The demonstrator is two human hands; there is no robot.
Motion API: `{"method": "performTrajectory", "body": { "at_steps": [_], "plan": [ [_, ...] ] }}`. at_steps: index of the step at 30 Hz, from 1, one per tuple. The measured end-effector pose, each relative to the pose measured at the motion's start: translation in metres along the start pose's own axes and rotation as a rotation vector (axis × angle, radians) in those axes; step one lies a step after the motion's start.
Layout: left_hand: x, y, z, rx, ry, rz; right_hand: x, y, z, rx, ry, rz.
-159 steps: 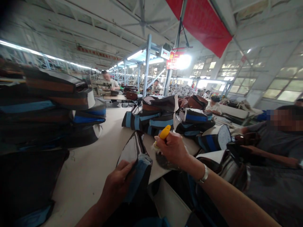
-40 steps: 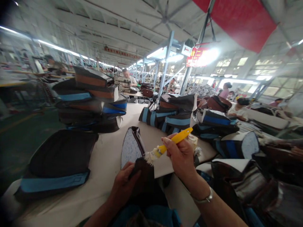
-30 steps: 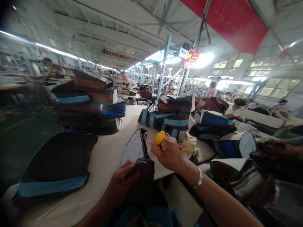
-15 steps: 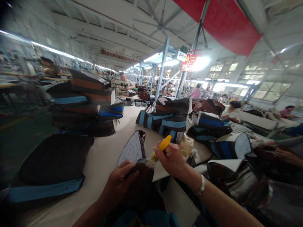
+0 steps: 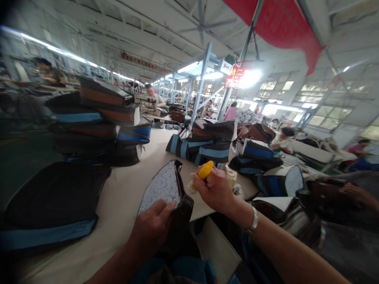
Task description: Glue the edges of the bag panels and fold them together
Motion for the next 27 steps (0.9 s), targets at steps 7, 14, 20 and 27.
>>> {"method": "performTrajectory", "body": {
  "at_steps": [7,14,20,27],
  "plan": [
    [0.011,-0.002,0.003,-0.007,-0.08,0.038,-0.021,0.004,0.023,-0.186,0.066,-0.19],
    [0.022,-0.003,0.008,-0.023,-0.03,0.05,-0.006,-0.004,0.033,-0.265,0.152,-0.044],
    [0.024,-0.003,0.009,-0.031,-0.001,0.051,-0.014,-0.003,0.039,-0.226,0.19,-0.098],
    [-0.009,0.004,0.026,-0.268,0.463,-0.245,-0.046,0.016,0.023,-0.296,-0.03,-0.296]
  ]
}}
Point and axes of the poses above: each hand's wrist, its own y-axis away from the middle knuckle, its own z-axis out of the palm, x = y × z, the point moved 9 cm from there along -y, towards the middle knuckle, and after that the axes turned 4 degrees about -y, right-handed, at the moved point
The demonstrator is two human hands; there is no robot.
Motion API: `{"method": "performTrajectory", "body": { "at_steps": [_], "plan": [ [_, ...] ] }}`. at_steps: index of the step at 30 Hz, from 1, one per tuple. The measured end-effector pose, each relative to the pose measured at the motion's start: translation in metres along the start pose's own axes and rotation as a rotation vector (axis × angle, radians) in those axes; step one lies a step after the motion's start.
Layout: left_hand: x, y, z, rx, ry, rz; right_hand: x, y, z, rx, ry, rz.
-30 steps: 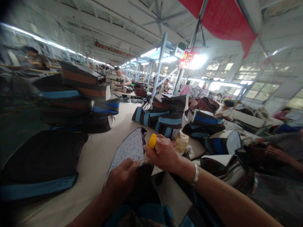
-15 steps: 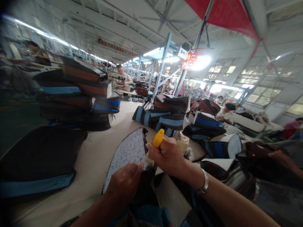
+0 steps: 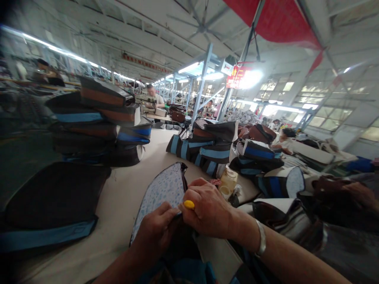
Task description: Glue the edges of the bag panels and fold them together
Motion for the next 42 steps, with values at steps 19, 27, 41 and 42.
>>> {"method": "performTrajectory", "body": {
  "at_steps": [19,27,41,42],
  "plan": [
    [-0.037,-0.021,-0.026,-0.146,0.512,-0.242,0.033,0.012,-0.016,0.283,-0.044,0.14],
    [-0.08,-0.008,-0.06,-0.106,1.076,-0.383,0.088,0.055,-0.015,0.962,-1.028,0.746],
    [-0.109,0.036,0.019,-0.15,1.521,-0.743,0.061,-0.013,0.018,0.747,-0.841,0.522],
    [-0.114,0.039,0.019,-0.127,1.508,-0.769,0.063,-0.009,0.013,0.823,-0.857,0.521]
  ]
}}
Point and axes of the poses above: each hand's wrist, its own y-axis away from the middle knuckle, its own z-axis out of the palm, x = y × z, the point moved 9 cm from there along -y, towards the middle knuckle, and after that the axes turned 4 degrees about -y, right-handed, at the moved point
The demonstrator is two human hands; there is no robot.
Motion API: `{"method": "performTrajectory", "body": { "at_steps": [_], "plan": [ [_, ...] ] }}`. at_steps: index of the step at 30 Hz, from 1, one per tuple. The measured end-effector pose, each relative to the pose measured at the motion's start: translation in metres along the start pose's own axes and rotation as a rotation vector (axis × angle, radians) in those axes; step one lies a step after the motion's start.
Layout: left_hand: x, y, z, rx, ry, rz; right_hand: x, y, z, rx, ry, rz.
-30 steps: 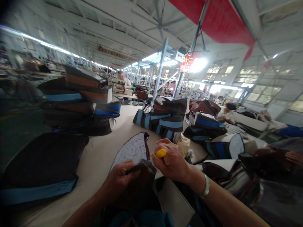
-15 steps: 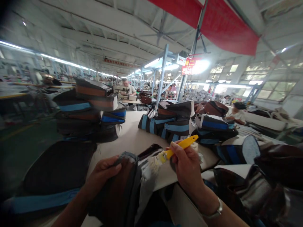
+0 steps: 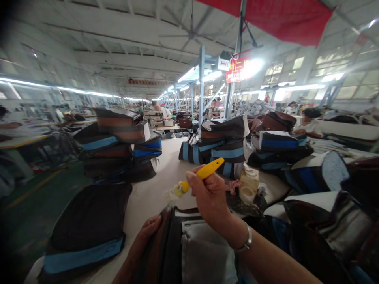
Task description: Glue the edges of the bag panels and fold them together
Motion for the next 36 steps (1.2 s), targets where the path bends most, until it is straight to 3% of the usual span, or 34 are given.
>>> {"method": "performTrajectory", "body": {
  "at_steps": [3,9,13,17,19,23,26,29,33,36],
  "plan": [
    [0.003,-0.001,-0.012,0.082,-0.014,0.022,-0.005,0.002,-0.015,0.109,-0.067,-0.054],
    [0.028,-0.015,-0.017,0.128,-0.074,0.13,0.03,0.017,-0.009,0.052,-0.091,0.072],
    [0.058,-0.017,-0.038,0.272,-0.464,0.217,0.076,0.021,-0.011,0.218,-0.457,0.288],
    [0.086,0.004,-0.056,0.581,-0.856,0.309,0.122,0.035,0.013,0.246,-0.84,0.571],
    [0.092,0.015,-0.05,0.642,-0.964,0.367,0.138,0.044,0.022,0.244,-0.917,0.64],
    [0.094,0.023,-0.027,0.522,-1.035,0.421,0.155,0.056,0.026,0.212,-0.908,0.664],
    [0.098,0.025,-0.017,0.504,-1.084,0.345,0.151,0.056,0.026,0.151,-0.84,0.656],
    [0.1,0.025,-0.004,0.459,-1.048,0.308,0.131,0.046,0.024,0.122,-0.793,0.607],
    [0.099,0.024,0.011,0.435,-0.981,0.33,0.086,0.022,0.014,0.117,-0.536,0.347],
    [0.097,0.025,0.02,0.421,-0.97,0.346,0.061,0.011,0.023,-0.039,-0.198,0.138]
  ]
}}
Point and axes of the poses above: each hand's wrist, its own y-axis away from the middle knuckle, its own z-axis out of the palm, x = y × z, the point moved 9 cm from there along -y, towards the middle knuckle, and after that the axes turned 4 degrees about -y, right-handed, at the moved point
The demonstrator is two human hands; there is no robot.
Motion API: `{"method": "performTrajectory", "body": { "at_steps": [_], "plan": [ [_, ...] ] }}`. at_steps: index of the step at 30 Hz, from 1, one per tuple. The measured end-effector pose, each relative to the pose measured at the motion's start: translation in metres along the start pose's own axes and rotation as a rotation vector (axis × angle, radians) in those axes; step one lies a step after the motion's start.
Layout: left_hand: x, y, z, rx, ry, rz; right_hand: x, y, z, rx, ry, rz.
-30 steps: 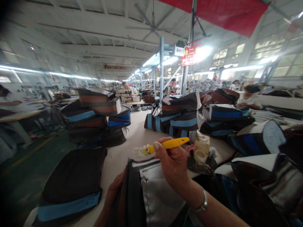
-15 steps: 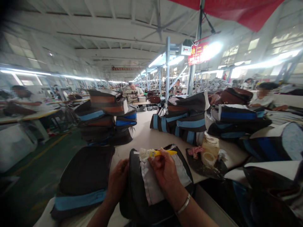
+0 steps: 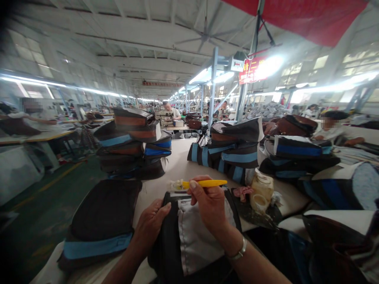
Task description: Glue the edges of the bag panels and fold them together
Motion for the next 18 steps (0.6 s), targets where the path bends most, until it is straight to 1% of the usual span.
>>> {"method": "performTrajectory", "body": {
  "at_steps": [3,4,5,6,8,9,10,13,14,17,18],
  "plan": [
    [0.009,0.003,0.004,-0.018,0.019,0.035,-0.008,-0.004,0.022,-0.248,0.34,-0.207],
    [0.01,0.004,0.006,-0.03,0.026,0.037,-0.01,-0.004,0.025,-0.294,0.43,-0.283],
    [0.011,0.005,0.007,-0.041,0.029,0.031,-0.013,-0.005,0.024,-0.297,0.493,-0.345],
    [0.011,0.006,0.007,-0.046,0.024,0.022,-0.016,-0.007,0.02,-0.263,0.526,-0.376],
    [0.011,0.007,0.007,-0.042,0.001,0.016,-0.023,-0.01,0.007,-0.155,0.502,-0.38],
    [0.011,0.007,0.007,-0.037,-0.011,0.02,-0.026,-0.009,0.004,-0.142,0.474,-0.379],
    [0.011,0.008,0.007,-0.038,-0.017,0.027,-0.029,-0.007,0.007,-0.173,0.461,-0.389],
    [0.009,0.008,0.008,-0.049,-0.006,0.015,-0.033,0.003,0.025,-0.356,0.545,-0.459],
    [0.007,0.008,0.008,-0.045,-0.007,-0.001,-0.034,0.005,0.026,-0.365,0.58,-0.474],
    [0.005,0.008,0.007,-0.028,-0.028,-0.017,-0.037,0.004,0.02,-0.264,0.581,-0.491],
    [0.006,0.008,0.007,-0.025,-0.03,-0.005,-0.037,0.005,0.022,-0.275,0.573,-0.501]
  ]
}}
Point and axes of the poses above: each hand's wrist, its own y-axis away from the middle knuckle, its own z-axis out of the palm, x = y × z, the point moved 9 cm from there along -y, towards the middle knuckle, and after that the axes turned 4 degrees about -y, right-handed, at the moved point
